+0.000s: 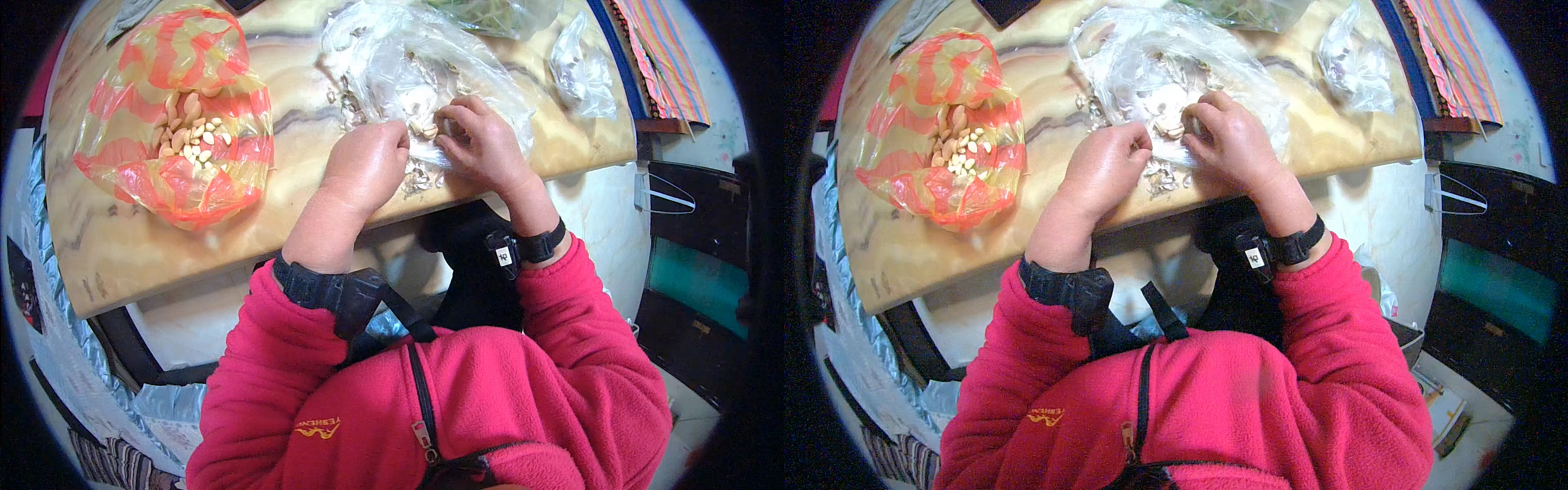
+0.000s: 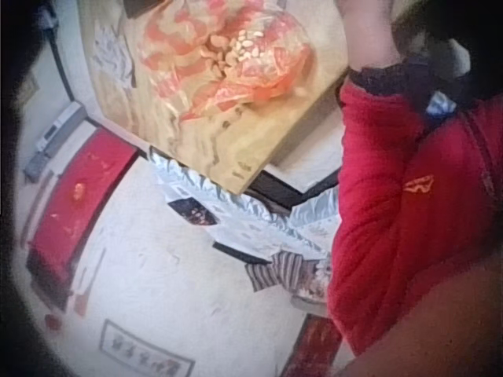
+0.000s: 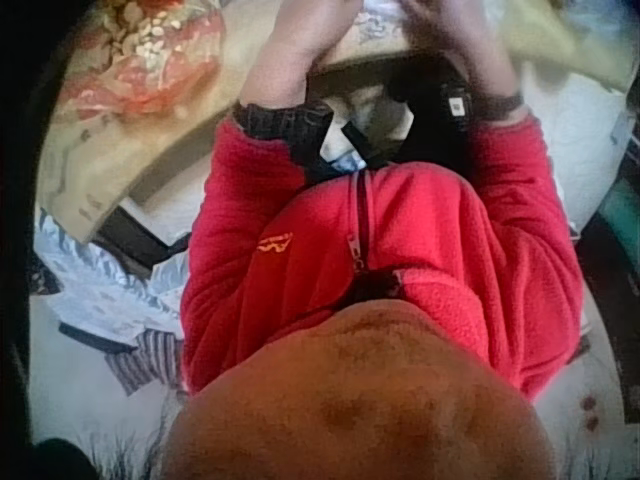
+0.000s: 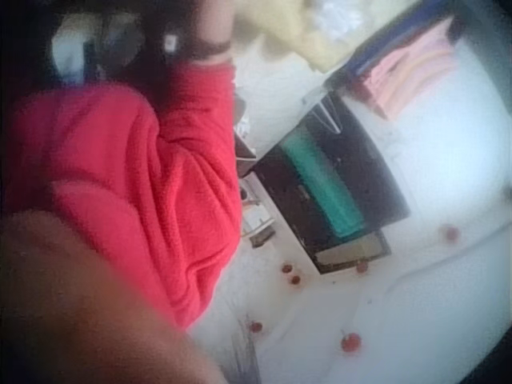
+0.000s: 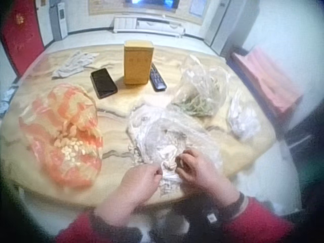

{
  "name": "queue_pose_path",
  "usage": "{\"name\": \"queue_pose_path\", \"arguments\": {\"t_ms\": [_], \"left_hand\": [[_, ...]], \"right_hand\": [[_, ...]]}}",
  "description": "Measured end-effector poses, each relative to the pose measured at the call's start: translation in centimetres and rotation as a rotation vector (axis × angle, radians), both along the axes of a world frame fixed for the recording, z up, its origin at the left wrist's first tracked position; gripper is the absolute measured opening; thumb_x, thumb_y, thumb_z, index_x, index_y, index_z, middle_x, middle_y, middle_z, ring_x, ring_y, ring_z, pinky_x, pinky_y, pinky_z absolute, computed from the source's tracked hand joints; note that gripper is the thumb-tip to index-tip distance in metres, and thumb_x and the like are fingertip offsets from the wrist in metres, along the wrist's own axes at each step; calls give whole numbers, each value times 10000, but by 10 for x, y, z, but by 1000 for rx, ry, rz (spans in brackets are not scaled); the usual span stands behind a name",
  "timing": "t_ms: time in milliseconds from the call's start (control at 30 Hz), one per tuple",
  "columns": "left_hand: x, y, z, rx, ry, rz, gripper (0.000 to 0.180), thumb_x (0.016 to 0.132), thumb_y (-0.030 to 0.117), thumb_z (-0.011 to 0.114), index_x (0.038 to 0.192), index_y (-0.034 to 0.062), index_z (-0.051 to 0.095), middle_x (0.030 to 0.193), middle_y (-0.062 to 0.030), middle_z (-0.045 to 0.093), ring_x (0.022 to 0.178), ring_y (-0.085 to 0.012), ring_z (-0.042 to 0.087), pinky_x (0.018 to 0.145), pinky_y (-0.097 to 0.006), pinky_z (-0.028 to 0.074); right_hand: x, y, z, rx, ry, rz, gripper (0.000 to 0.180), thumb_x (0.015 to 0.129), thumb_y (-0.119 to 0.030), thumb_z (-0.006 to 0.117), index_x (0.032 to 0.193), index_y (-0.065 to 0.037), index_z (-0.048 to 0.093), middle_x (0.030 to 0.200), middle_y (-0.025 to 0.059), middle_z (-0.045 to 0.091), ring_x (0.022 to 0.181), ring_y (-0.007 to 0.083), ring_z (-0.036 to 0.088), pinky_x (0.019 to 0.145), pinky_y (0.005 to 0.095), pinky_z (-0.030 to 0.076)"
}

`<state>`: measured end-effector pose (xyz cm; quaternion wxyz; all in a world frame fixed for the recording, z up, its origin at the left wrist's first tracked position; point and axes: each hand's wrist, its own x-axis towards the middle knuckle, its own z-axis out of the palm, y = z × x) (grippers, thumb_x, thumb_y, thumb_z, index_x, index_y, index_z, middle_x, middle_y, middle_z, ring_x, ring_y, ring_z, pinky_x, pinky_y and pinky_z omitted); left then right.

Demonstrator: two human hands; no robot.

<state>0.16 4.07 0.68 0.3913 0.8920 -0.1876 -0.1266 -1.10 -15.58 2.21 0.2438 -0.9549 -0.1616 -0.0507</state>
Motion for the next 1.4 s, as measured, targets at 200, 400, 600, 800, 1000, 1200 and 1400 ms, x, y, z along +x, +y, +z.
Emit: {"name": "queue_pose_path", "arguments": {"t_ms": [200, 400, 600, 800, 1000, 1200, 1400], "left_hand": [[0, 3, -4, -20, -2, 15, 147, 789, 147, 499, 753, 65, 616, 728, -179, 619, 725, -368, 604, 667, -476, 467], [0, 0, -4, 27, -2, 33, 147, 802, 161, 498, 791, 71, 614, 741, -181, 621, 733, -371, 604, 671, -479, 469], [0, 1, -3, 29, 17, 35, 142, 802, 173, 518, 813, 66, 610, 766, -193, 617, 759, -385, 598, 685, -481, 470], [0, -7, 0, -694, 560, 126, 249, 918, 270, 488, 887, 43, 585, 705, -67, 610, 602, -211, 591, 465, -281, 436], [-2, -19, 6, -1525, 1259, 461, 366, 948, 401, 415, 919, 60, 544, 775, -80, 571, 612, -155, 539, 452, -265, 411], [4, -1, -7, -1764, 1251, 345, 272, 921, 297, 519, 789, 60, 540, 800, -99, 556, 618, -140, 492, 428, -205, 376], [8, 3, -4, -1743, 1082, 573, 259, 916, 308, 527, 884, 55, 570, 874, -100, 606, 758, -187, 593, 539, -279, 449]], "right_hand": [[0, 6, 0, 55, 49, 5, 238, 727, -166, 675, 942, -84, 614, 870, 114, 584, 767, 321, 594, 648, 390, 492], [7, 21, -7, -11, -22, 92, 216, 741, -145, 646, 950, -107, 606, 838, 115, 571, 741, 327, 590, 629, 403, 488], [12, 20, -8, -76, 6, 118, 191, 729, -99, 610, 920, -103, 598, 842, 119, 567, 738, 332, 589, 623, 417, 480], [13, 21, 17, 185, -136, -95, 177, 746, -2, 596, 905, -80, 604, 867, 112, 583, 710, 287, 596, 604, 349, 492], [1, 41, 40, 169, -199, 219, 286, 679, -19, 658, 957, -64, 604, 933, 115, 605, 834, 321, 593, 721, 377, 493], [5, -25, 60, 48, -311, -312, 292, 798, -143, 653, 1064, -37, 597, 1004, 122, 616, 874, 255, 609, 741, 349, 490], [-14, -65, 9, -260, 129, -561, 619, 754, -326, 669, 1247, -11, 466, 1100, 211, 593, 987, 337, 590, 865, 390, 455]]}}
